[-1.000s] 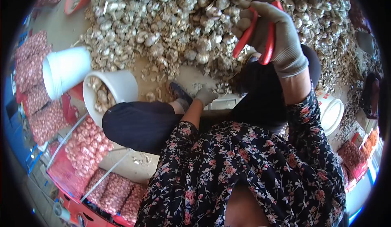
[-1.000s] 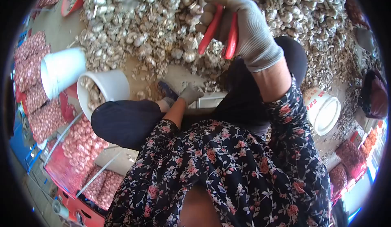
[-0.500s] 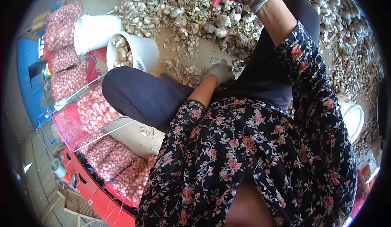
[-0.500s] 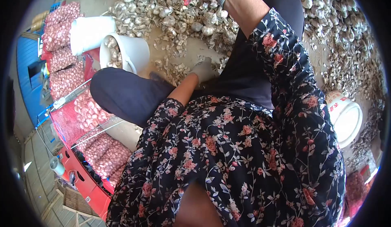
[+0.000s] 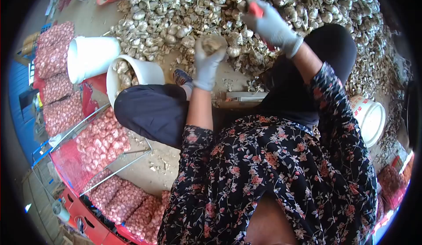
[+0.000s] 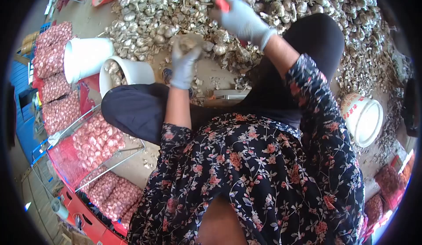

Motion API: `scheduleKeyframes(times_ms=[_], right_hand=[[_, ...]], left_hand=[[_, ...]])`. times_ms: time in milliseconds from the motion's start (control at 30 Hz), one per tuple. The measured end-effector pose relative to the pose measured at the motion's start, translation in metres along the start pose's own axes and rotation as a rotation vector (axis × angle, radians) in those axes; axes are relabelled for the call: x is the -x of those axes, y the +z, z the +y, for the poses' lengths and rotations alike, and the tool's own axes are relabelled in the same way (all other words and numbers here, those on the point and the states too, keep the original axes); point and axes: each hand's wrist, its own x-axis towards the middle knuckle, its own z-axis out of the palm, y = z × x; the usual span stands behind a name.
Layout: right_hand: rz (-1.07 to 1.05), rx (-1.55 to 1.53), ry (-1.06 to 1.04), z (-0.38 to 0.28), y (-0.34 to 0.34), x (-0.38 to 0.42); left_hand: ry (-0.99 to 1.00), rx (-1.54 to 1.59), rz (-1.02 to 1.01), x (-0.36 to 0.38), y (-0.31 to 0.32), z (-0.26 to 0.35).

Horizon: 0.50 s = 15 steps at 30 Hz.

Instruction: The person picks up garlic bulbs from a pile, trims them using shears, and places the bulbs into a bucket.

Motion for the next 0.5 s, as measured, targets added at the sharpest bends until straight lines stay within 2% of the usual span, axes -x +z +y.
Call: scheduleKeyframes(times_ms=[33,100,133,200,300,333,433,467,500], right_hand=[[0.151,0.249,-0.201,0.010,0.010,0.014],[-0.003,0.163,-0.090,0.017,0.014,0.040],[0.041,0.209,-0.142,0.025,0.018,0.052],[0.067,0.332,-0.184,0.032,0.022,0.071],[0.035,0.497,-0.210,0.030,0.030,0.077],[0.025,0.644,-0.230,0.020,0.029,0.076],[0.033,0.813,-0.265,0.016,0.033,0.073],[-0.040,0.756,-0.256,0.012,0.032,0.071],[-0.023,0.762,-0.351,0.011,0.032,0.069]], left_hand=[[0.027,0.043,0.037,0.003,0.013,0.028],[0.059,0.080,0.016,0.004,0.020,0.052],[0.058,0.080,0.013,0.002,0.018,0.056],[0.297,-0.358,-0.002,0.000,0.012,0.058],[0.303,-0.414,-0.015,0.000,0.008,0.055],[0.343,-0.479,0.002,0.000,0.007,0.056],[0.222,-0.459,-0.022,-0.001,0.000,0.055],[0.187,-0.501,-0.062,-0.001,-0.003,0.056],[0.167,-0.495,-0.051,0.005,-0.006,0.056]])
